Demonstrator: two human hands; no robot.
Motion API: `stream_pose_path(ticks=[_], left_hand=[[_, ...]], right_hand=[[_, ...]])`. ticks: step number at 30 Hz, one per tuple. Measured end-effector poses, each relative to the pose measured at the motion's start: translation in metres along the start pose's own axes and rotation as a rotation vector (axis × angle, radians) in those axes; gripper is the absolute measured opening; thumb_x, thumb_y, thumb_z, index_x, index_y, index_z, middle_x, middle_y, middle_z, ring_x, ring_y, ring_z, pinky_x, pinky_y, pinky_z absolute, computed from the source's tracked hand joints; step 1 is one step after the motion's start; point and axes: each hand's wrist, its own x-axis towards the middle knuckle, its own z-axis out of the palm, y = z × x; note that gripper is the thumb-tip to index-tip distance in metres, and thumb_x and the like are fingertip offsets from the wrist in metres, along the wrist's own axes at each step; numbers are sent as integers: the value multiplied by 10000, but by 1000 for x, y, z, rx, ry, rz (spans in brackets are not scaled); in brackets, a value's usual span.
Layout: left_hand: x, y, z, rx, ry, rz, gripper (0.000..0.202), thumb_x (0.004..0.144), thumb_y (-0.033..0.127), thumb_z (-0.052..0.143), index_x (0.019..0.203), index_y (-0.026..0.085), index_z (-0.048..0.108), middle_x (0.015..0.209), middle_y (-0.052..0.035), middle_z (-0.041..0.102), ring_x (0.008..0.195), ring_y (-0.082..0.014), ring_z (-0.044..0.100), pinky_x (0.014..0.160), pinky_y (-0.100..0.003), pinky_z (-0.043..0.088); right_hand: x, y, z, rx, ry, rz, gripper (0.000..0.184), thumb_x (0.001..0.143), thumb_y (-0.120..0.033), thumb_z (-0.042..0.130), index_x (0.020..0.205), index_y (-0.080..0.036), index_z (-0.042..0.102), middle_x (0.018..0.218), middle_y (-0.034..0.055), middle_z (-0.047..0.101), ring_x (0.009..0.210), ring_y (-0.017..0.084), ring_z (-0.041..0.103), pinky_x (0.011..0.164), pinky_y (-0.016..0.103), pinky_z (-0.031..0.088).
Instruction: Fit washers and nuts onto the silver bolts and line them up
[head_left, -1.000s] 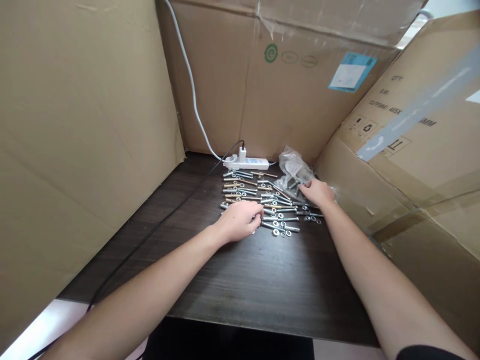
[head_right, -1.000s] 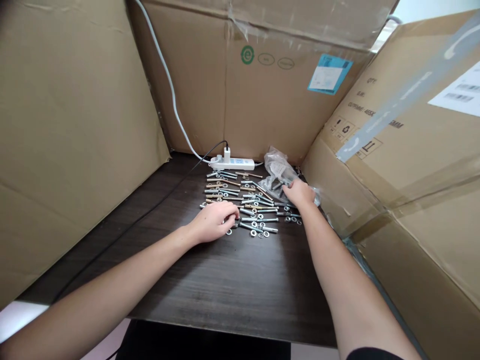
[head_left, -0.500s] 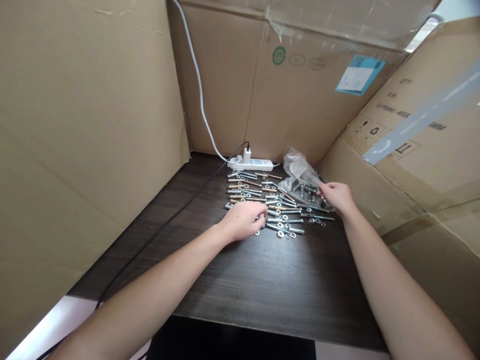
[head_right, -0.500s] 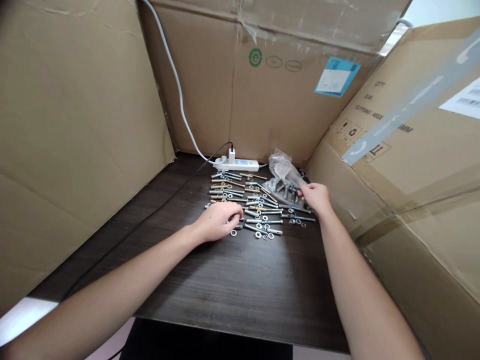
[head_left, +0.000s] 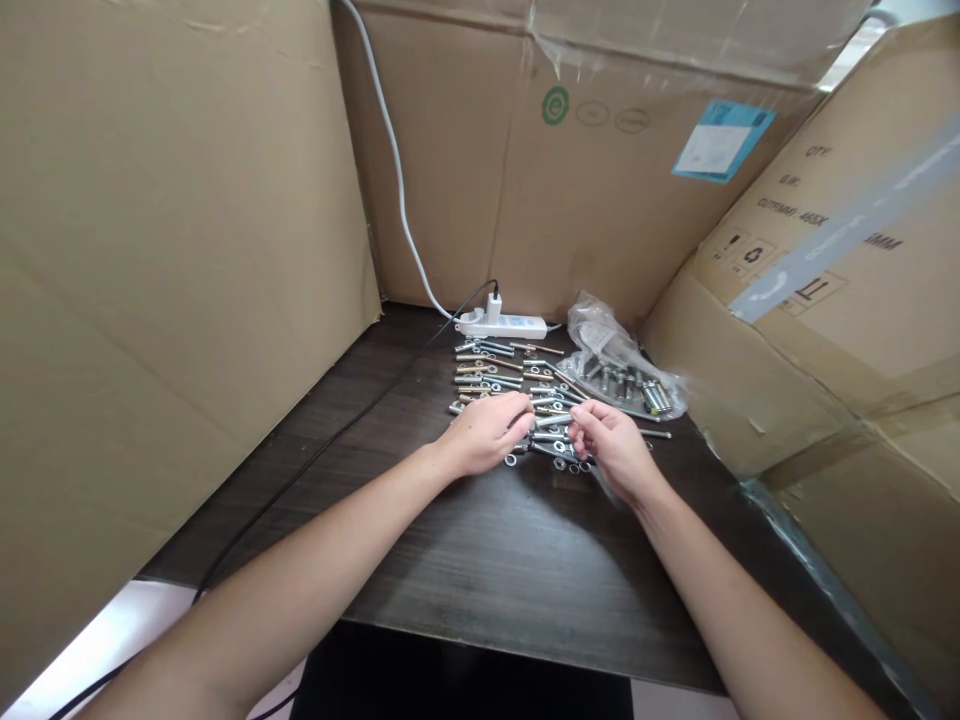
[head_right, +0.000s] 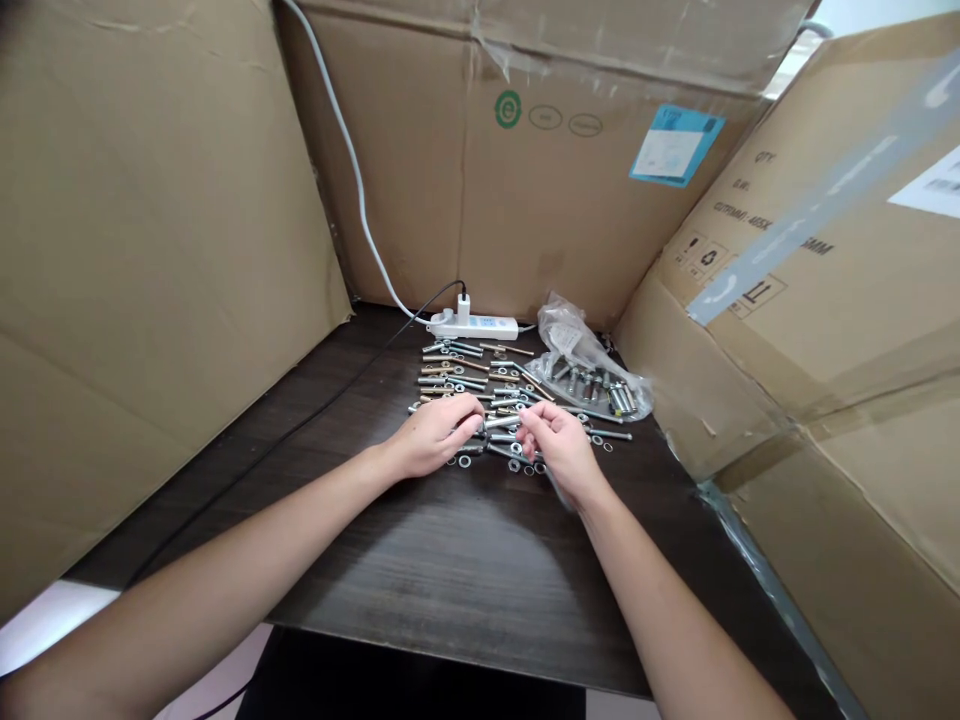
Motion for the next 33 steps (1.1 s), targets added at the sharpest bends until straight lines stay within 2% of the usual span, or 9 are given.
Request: stream_pose_path(ticks=[5,7,12,16,19,23,28,31,33], left_hand=[[0,2,0,45,-121,43,257,939,355,386,809,177,518,787,-14,587,720,-150,530,661,-256,378],[1,3,0,85,-129,51,278,931,387,405,775,176,496,752,-10,569,686,-148,513,638,-257,364],[2,3,1,83,-21,42,247,939,362,377,840,174,503,793,-21,569,723,-155,515,671,-268,372],[-1,6,2,-56,50,8,224,931,361,395,932,175,519,839,-24,575,731,-144,526,682,-256,396],[-4,8,5,-186,85,-32,208,916,367,442,945,177,522,800,-4,568,676,-120,507,640,-233,392],[-5,10,8,-296,97,-80,235,888,394,497,806,174,477,670,33,476,605,-101,430,569,-214,356],[-4,10,10,-205,89,-58,191,894,357,476,822,182,447,765,11,494,681,-119,461,627,-231,378],[-4,10,8,-105,17,-104,155,905,345,449,887,191,446,770,10,528,670,-130,498,609,-239,375],[-5,10,8,-47,-62,-111,159,908,356,443,900,198,440,745,16,537,637,-136,506,578,-240,365]], right_hand=[[-2,3,1,108,61,-7,311,697,-426,734,715,-169,559,589,-14,609,479,86,560,416,173,435],[-1,4,-1,121,61,-19,305,702,-420,731,737,-167,565,614,-6,621,515,98,590,434,177,454],[-4,1,0,70,-41,-47,282,754,-414,687,850,-184,556,695,3,635,588,121,612,494,219,490],[-13,-1,9,-52,-178,-124,225,827,-375,621,934,-196,537,733,-3,624,602,114,589,550,243,490],[-21,3,15,-186,-220,-199,158,877,-346,560,931,-207,506,751,0,623,631,127,602,581,260,483],[-27,5,21,-403,-205,-317,99,890,-304,537,902,-206,522,762,9,624,675,146,622,645,276,484],[-26,-3,19,-675,-172,-396,91,873,-278,528,905,-207,576,829,28,652,699,157,598,648,274,468],[-25,-6,14,-682,-92,-387,146,859,-298,538,970,-206,559,920,46,655,731,163,600,639,270,474],[-24,-7,12,-656,-59,-385,181,850,-330,552,983,-207,539,904,45,649,718,163,596,628,267,472]])
